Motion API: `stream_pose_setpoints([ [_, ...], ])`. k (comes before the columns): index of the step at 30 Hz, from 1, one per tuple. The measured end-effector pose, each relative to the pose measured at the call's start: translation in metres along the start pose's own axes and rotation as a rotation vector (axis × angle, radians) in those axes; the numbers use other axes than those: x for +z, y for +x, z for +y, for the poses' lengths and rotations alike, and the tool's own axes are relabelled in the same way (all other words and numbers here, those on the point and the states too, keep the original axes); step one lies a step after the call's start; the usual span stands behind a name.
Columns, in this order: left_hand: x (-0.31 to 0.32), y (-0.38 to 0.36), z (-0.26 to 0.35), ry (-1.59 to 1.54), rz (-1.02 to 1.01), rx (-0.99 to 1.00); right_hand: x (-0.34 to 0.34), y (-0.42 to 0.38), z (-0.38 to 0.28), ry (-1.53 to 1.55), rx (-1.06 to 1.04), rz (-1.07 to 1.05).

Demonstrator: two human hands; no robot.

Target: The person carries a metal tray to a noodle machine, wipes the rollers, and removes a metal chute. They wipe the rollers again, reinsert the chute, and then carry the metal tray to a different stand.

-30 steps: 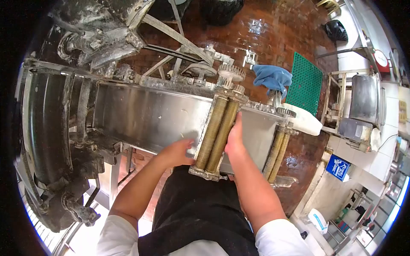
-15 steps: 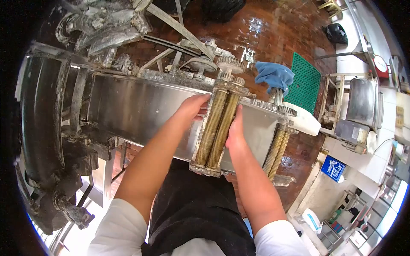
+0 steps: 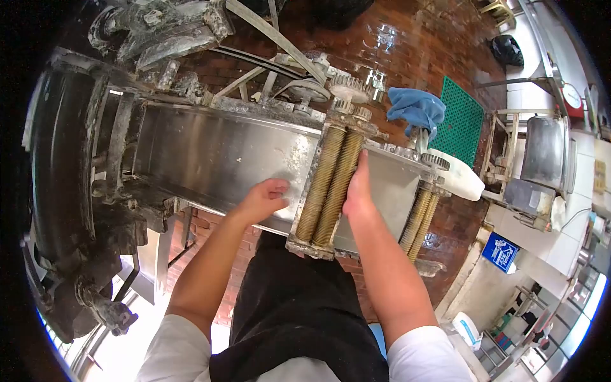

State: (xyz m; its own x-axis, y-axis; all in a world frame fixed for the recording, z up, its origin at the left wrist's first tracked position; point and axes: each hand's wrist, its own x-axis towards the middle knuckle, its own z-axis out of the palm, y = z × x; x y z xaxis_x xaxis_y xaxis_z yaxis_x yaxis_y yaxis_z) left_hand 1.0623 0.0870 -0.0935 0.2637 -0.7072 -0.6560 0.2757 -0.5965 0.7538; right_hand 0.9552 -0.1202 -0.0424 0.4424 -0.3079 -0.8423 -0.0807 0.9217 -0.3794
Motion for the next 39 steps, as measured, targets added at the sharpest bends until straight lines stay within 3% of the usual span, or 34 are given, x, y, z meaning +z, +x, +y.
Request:
stream_pose_setpoints([
  [3, -0.005, -0.018, 0.004, 0.019, -0.029, 0.025, -0.003, 0.002, -0.001, -0.017, 0.011, -0.011],
  [6, 0.012, -0.009, 0.007, 0.290, -0.047, 0.181, 0.001, 0.000, -0.001, -0.022, 0.014, -0.021],
  [8, 0.017, 0.018, 0.034, -0.120, 0.209, 0.161, -0.001, 0.000, -0.002, -0.013, -0.003, -0.012],
  [9, 0.016, 0.017, 0.055, -0.110, 0.380, 0.098, -0.005, 0.003, 0.000, -0.009, -0.003, -0.004],
  [11, 0.029, 0.025, 0.081, -0.156, 0.659, 0.264, -0.012, 0.008, 0.002, -0.008, -0.004, 0.005],
  [15, 0.084, 0.042, 0.083, -0.072, 0.554, 0.192, -0.028, 0.008, -0.001, -0.054, -0.128, 0.058],
  [17, 0.093, 0.039, 0.089, 0.115, 0.546, 0.176, -0.033, -0.013, -0.013, -0.488, -0.105, 0.162],
  [18, 0.093, 0.034, 0.094, 0.067, 0.512, 0.179, -0.030, -0.030, -0.013, -0.557, -0.234, 0.217],
  [19, 0.093, 0.032, 0.095, 0.076, 0.501, 0.178, -0.043, -0.034, -0.006, -0.545, -0.233, 0.225],
  [21, 0.092, 0.031, 0.099, 0.147, 0.530, 0.163, -0.075, -0.041, 0.012, -0.884, -0.750, 0.045],
  [23, 0.092, 0.036, 0.094, 0.210, 0.542, 0.153, -0.083, -0.080, 0.011, -1.206, -0.657, -0.142],
  [24, 0.093, 0.037, 0.092, 0.205, 0.549, 0.157, -0.083, -0.092, 0.014, -1.198, -0.659, -0.139],
  [26, 0.095, 0.034, 0.094, 0.203, 0.546, 0.162, -0.080, -0.108, 0.020, -1.275, -0.459, -0.267],
  [30, 0.095, 0.036, 0.094, 0.200, 0.548, 0.120, -0.072, -0.106, 0.022, -1.363, -0.470, -0.171],
  [32, 0.095, 0.033, 0.098, 0.218, 0.552, 0.116, -0.080, -0.098, 0.029, -1.517, -0.612, -0.233],
  [36, 0.096, 0.033, 0.096, 0.163, 0.523, 0.144, -0.099, -0.087, 0.029, -1.471, -0.715, -0.262],
  [38, 0.094, 0.038, 0.093, 0.213, 0.551, 0.149, -0.098, -0.075, 0.011, -1.273, -0.719, -0.072],
  [39, 0.096, 0.040, 0.089, 0.213, 0.570, 0.172, -0.098, -0.069, 0.005, -1.268, -0.730, -0.080],
])
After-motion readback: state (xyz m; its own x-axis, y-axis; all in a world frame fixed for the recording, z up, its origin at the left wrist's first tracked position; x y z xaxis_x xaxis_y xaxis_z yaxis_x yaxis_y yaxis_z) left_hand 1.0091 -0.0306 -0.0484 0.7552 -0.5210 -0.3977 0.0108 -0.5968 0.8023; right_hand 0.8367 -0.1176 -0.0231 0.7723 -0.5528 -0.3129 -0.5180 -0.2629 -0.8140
